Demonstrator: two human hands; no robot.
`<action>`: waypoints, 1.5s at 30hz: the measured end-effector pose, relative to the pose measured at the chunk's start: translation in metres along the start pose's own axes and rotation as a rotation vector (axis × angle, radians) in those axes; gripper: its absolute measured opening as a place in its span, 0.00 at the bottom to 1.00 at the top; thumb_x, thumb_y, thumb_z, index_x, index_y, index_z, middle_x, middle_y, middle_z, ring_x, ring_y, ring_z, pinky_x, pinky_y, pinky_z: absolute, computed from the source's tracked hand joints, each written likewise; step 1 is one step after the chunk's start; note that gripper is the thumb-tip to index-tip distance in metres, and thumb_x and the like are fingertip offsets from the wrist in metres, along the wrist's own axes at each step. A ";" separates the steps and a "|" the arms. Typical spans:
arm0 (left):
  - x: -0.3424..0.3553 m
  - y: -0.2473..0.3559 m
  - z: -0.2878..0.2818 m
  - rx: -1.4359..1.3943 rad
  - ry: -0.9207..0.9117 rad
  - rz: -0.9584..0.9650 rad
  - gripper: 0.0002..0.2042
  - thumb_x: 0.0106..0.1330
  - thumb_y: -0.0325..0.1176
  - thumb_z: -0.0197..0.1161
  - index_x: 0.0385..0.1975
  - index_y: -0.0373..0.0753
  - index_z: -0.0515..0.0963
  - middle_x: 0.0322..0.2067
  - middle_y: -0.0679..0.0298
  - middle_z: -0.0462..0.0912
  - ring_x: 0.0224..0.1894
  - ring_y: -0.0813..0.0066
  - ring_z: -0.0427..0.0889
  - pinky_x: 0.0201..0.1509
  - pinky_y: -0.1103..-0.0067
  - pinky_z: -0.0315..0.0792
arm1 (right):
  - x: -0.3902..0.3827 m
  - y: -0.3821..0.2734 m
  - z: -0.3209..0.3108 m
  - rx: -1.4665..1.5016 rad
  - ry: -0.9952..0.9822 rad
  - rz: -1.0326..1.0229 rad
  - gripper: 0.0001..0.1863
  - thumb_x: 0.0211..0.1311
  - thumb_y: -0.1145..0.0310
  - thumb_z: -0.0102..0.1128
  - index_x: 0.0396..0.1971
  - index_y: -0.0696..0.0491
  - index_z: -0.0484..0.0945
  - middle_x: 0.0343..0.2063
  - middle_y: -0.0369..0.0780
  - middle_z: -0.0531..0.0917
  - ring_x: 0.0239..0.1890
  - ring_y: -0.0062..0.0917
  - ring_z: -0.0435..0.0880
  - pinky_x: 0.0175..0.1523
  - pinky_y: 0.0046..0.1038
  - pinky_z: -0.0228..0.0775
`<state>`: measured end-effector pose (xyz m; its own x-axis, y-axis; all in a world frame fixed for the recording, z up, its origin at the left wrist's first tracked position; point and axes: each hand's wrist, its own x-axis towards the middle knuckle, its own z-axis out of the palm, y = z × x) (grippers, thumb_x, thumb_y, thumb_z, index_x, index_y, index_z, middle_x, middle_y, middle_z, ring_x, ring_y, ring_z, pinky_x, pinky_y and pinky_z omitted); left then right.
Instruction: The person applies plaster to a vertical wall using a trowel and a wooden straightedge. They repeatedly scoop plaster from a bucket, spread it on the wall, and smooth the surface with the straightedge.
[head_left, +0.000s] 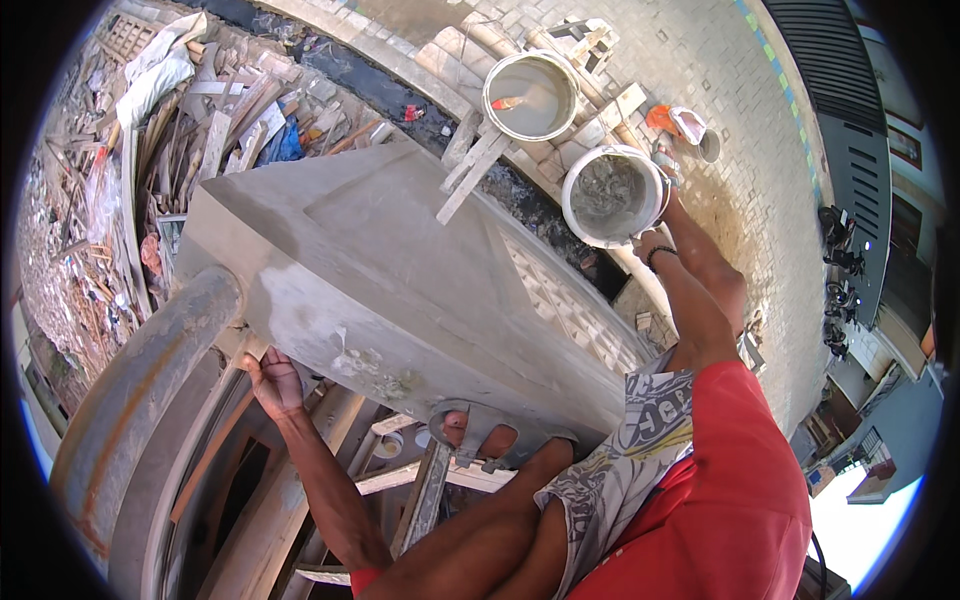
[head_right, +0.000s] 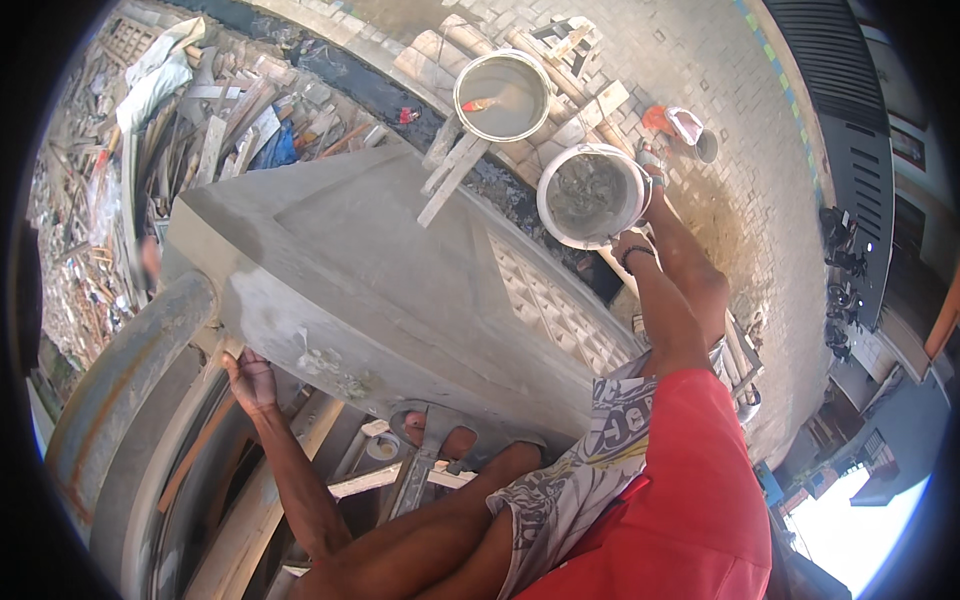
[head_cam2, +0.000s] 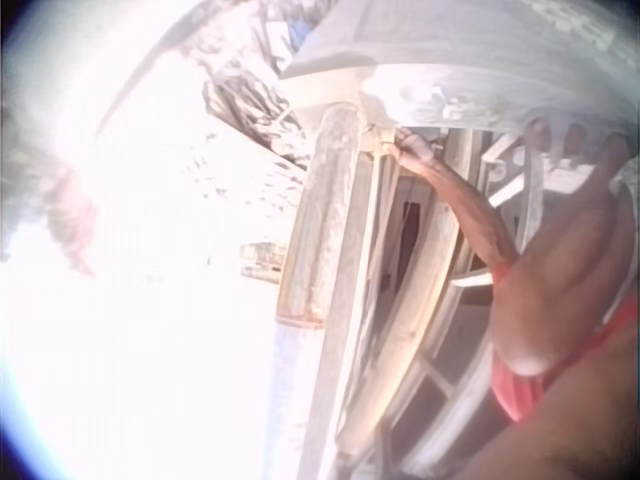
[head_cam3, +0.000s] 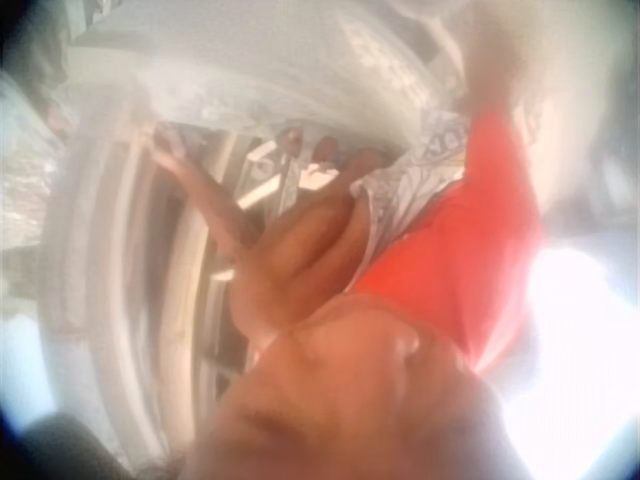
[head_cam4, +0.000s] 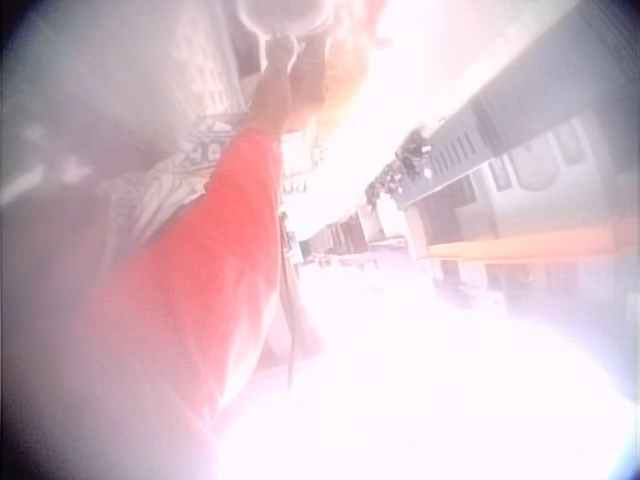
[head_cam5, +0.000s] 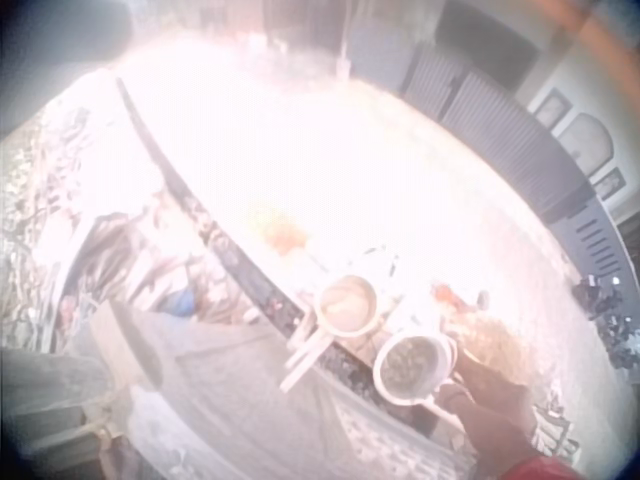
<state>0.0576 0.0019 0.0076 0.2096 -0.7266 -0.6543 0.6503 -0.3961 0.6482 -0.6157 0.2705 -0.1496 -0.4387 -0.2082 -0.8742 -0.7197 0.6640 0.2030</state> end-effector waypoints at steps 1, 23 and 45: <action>-0.001 -0.001 0.002 -0.004 0.015 0.016 0.26 0.60 0.36 0.62 0.56 0.32 0.65 0.58 0.53 0.68 0.62 0.61 0.65 0.68 0.66 0.56 | -0.001 -0.003 0.002 0.008 0.003 0.007 0.21 0.52 0.61 0.60 0.44 0.58 0.77 0.45 0.50 0.79 0.49 0.39 0.78 0.55 0.35 0.69; -0.003 0.000 0.003 -0.009 -0.040 -0.026 0.20 0.63 0.35 0.60 0.52 0.33 0.69 0.53 0.54 0.74 0.57 0.64 0.71 0.64 0.70 0.63 | -0.019 -0.007 0.022 0.510 -0.074 0.133 0.26 0.54 0.64 0.62 0.54 0.55 0.72 0.38 0.46 0.82 0.19 0.26 0.80 0.27 0.30 0.73; 0.000 0.004 -0.002 0.034 -0.082 -0.062 0.17 0.63 0.37 0.61 0.48 0.35 0.72 0.49 0.59 0.77 0.52 0.68 0.74 0.60 0.74 0.66 | -0.033 -0.010 0.041 0.904 -0.189 0.052 0.23 0.62 0.65 0.56 0.56 0.54 0.69 0.21 0.37 0.77 0.17 0.21 0.73 0.21 0.25 0.65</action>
<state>0.0611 0.0014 0.0092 0.1086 -0.7431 -0.6603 0.6349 -0.4593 0.6213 -0.5721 0.2999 -0.1404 -0.3063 -0.0943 -0.9473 0.0274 0.9938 -0.1078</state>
